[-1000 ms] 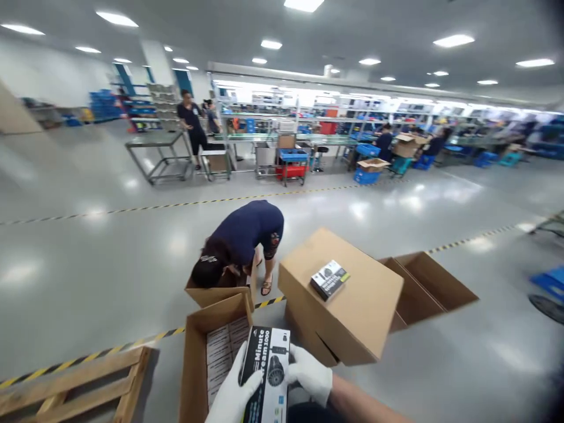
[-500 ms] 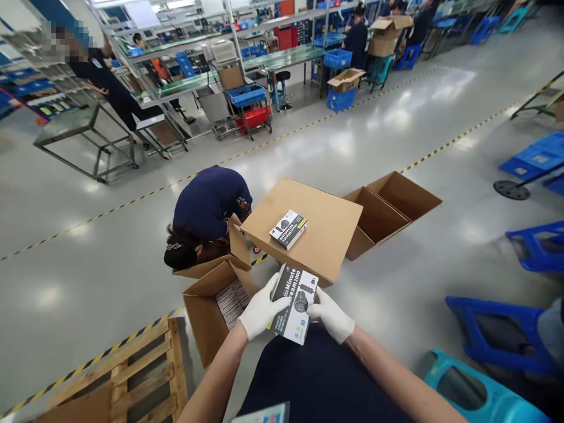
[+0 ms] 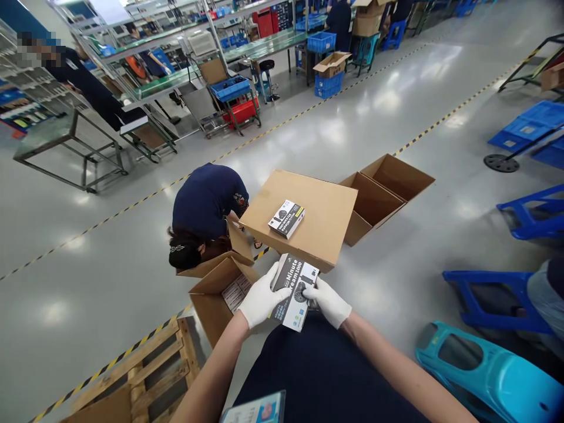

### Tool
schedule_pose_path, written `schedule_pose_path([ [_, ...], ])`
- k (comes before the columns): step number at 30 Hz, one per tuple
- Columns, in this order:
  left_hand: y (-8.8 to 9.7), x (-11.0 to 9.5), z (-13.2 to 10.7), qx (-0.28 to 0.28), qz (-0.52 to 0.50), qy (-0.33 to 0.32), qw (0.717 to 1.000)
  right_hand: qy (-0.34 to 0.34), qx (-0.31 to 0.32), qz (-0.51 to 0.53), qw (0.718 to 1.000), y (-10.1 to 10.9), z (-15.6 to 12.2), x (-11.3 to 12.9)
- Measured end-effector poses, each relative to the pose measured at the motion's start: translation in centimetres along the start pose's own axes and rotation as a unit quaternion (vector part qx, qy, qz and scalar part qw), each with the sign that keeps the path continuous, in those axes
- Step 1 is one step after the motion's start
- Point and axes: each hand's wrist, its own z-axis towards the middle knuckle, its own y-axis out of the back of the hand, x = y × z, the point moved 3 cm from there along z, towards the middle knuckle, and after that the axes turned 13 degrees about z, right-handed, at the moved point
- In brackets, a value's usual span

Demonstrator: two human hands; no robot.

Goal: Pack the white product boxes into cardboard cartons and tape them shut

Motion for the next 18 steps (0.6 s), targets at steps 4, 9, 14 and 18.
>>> schedule_pose_path([
  [4,1.1,0.0,0.3,0.047,-0.059,-0.021,0.997,0.02,0.069,0.012,0.997,-1.1,-0.7,0.7],
  [9,2.1,0.4,1.2,0.143,-0.17,-0.065,0.973,0.038,0.108,0.026,0.993,-2.0,-2.6,2.0],
  [14,1.6,0.9,2.2,0.243,-0.205,-0.06,0.946,0.063,0.129,-0.024,0.989,0.5,-3.2,3.6],
  [18,0.9,0.2,3.6,0.33,-0.203,-0.082,0.918,0.059,0.22,-0.141,0.963,0.9,-3.7,5.3],
])
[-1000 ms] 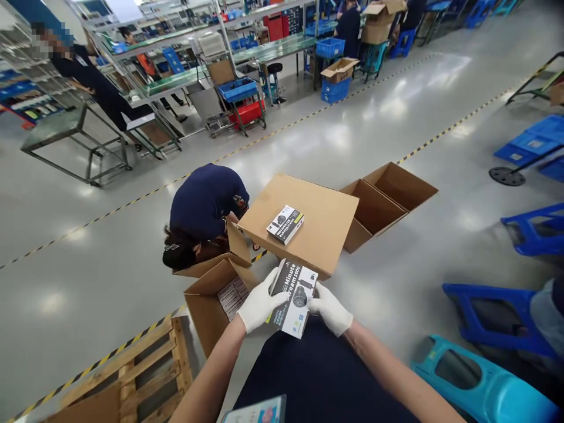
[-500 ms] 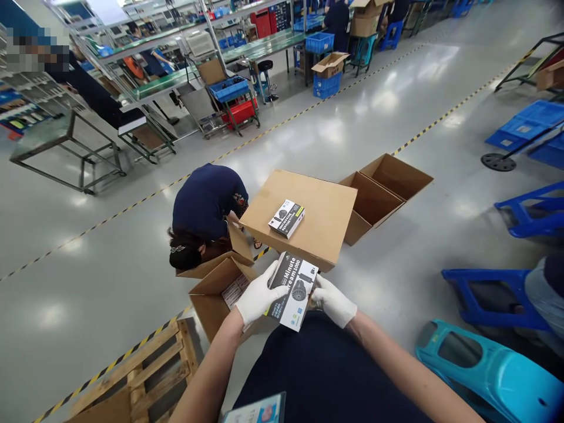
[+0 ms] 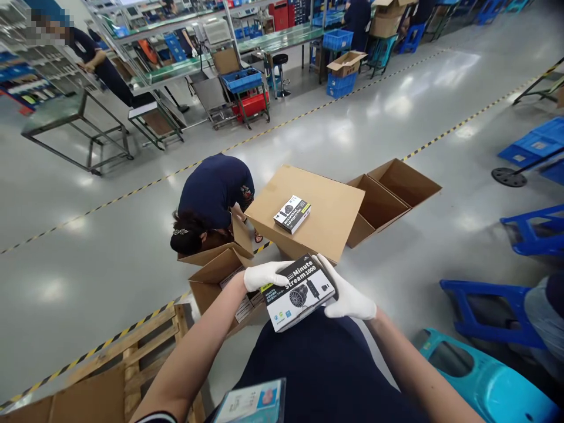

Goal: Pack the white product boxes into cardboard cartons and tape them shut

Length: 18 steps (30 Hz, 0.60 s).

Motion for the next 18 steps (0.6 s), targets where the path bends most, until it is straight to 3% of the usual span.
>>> schedule_pose_path([
  [4,-0.2,-0.8,1.1,0.053,0.044,0.013,0.998,0.001,0.005,-0.057,0.998,-0.1,-0.1,0.6],
  [6,-0.6,-1.2,1.2,0.0,0.147,0.019,0.989,0.008,-0.021,-0.064,0.998,-0.1,-0.3,0.5],
  [8,-1.3,-1.9,0.8,-0.095,0.282,0.022,0.954,0.012,-0.042,-0.062,0.997,-0.1,-0.5,0.2],
  [10,-2.5,-2.8,0.2,-0.154,0.391,0.005,0.907,0.016,-0.055,-0.06,0.997,-0.1,-0.6,0.0],
  [14,-4.8,-4.6,-1.0,-0.137,0.489,-0.043,0.861,0.012,-0.064,-0.075,0.995,0.1,-0.5,-0.3],
  [18,-5.3,-5.4,-1.6,-0.149,0.542,-0.012,0.827,0.0,-0.07,-0.134,0.989,0.5,0.0,-0.5],
])
